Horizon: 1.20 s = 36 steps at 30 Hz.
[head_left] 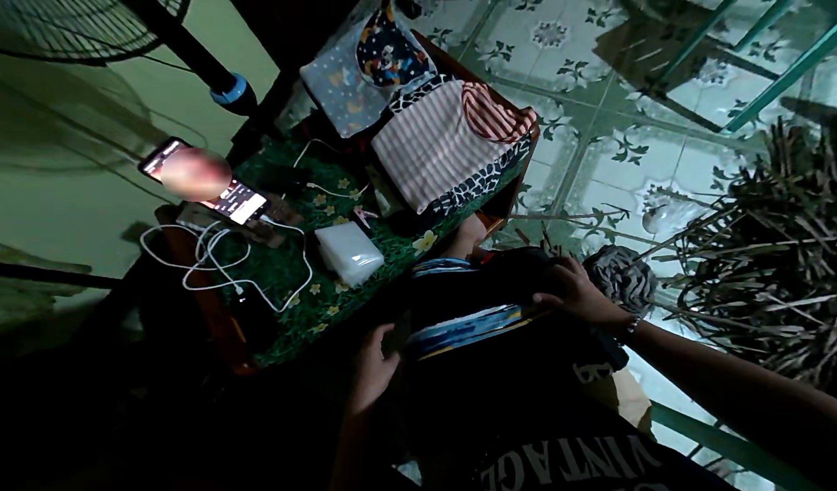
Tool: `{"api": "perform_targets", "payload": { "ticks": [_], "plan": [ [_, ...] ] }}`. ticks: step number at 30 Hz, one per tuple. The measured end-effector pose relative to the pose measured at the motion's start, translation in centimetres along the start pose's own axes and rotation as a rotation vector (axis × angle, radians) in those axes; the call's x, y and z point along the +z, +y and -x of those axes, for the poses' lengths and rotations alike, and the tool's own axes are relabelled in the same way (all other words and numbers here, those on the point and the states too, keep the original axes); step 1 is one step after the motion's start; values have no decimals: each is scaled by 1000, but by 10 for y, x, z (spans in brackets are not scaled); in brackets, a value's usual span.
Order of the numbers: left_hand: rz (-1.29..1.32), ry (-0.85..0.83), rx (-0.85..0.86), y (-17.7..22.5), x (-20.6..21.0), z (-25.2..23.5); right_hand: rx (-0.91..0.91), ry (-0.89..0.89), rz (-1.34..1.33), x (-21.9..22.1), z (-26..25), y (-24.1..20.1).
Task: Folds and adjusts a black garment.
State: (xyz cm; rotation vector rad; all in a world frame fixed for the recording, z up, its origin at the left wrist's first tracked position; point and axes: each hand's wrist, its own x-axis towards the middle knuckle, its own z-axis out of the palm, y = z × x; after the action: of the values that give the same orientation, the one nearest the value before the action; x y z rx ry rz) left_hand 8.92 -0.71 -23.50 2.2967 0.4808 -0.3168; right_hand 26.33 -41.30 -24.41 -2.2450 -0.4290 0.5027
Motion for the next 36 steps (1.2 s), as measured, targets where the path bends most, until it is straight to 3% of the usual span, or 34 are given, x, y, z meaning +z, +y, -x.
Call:
{"api": "perform_targets", "payload": {
  "ticks": [4, 8, 13, 18, 23, 26, 28, 31, 36],
  "plan": [
    [-17, 75, 123, 29, 4, -26, 52, 45, 1, 3, -17, -1],
    [-141, 62, 229, 67, 15, -66, 133, -31, 84, 6, -48, -7],
    [-263, -94, 278, 104, 35, -116, 237, -179, 55, 1, -94, -11],
    [-419, -339, 193, 133, 57, -154, 300, -362, 129, 8, -138, -3],
    [-481, -400, 116, 132, 76, -182, 317, -535, 307, 31, -172, 19],
    [-486, -408, 79, 129, 81, -191, 330, -590, 364, 36, -177, 9],
    [-474, -398, 78, 129, 81, -192, 298, -573, 363, 35, -176, 1],
    [-398, -335, 148, 128, 80, -190, 110, -409, 326, 39, -178, 14],
    [227, -143, 160, 135, 68, -182, -231, -92, -38, 29, -147, -21]
  ]
}}
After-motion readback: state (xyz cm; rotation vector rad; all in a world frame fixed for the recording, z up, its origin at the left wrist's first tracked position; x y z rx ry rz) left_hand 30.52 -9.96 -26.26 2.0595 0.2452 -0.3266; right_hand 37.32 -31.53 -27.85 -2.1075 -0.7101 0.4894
